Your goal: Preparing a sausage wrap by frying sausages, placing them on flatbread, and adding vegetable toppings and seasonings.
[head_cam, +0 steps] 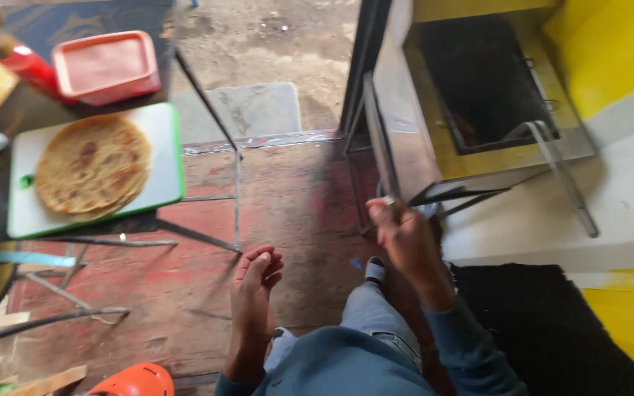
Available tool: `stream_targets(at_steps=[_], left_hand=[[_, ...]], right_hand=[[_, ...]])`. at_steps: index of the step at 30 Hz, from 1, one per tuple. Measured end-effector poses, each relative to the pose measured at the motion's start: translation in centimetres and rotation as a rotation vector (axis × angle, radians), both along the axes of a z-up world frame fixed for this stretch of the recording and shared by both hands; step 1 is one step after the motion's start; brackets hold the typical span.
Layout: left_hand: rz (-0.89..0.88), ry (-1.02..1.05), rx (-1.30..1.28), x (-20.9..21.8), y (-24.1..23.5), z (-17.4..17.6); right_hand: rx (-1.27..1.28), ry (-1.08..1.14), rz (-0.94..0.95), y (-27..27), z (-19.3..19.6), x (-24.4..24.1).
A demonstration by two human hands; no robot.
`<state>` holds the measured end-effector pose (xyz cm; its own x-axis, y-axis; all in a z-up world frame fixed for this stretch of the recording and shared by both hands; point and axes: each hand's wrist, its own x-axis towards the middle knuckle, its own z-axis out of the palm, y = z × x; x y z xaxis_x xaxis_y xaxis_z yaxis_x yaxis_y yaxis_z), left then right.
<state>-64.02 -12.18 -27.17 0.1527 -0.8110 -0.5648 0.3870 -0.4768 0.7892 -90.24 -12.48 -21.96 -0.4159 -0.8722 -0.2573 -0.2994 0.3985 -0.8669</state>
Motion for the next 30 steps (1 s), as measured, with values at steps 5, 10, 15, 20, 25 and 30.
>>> stream_targets(at_steps=[5, 10, 15, 20, 25, 30], left_hand=[[-0.110, 0.010, 0.040, -11.0, -3.2, -1.3], [-0.221, -0.058, 0.123, -19.0, -4.4, -0.1], [-0.168, -0.051, 0.180, -22.7, -4.9, -0.6], [-0.135, -0.050, 0.201, -24.7, -6.0, -0.4], [-0.148, -0.071, 0.191, -27.7, -7.4, 0.1], [-0.251, -0.112, 0.210, -29.3, -8.4, 1.7]], right_hand=[[-0.048, 0.091, -0.212, -0.3, -3.9, -20.3], [-0.205, 0.319, -0.293, -0.8, -4.9, -33.1], [0.258, -0.096, -0.189, -5.5, -6.7, -37.8], [0.262, -0.535, -0.098, -6.3, -7.7, -37.7], [0.211, -0.633, -0.114, -6.2, -8.9, -38.2], [0.208, -0.355, -0.156, -5.5, -7.9, -36.9]])
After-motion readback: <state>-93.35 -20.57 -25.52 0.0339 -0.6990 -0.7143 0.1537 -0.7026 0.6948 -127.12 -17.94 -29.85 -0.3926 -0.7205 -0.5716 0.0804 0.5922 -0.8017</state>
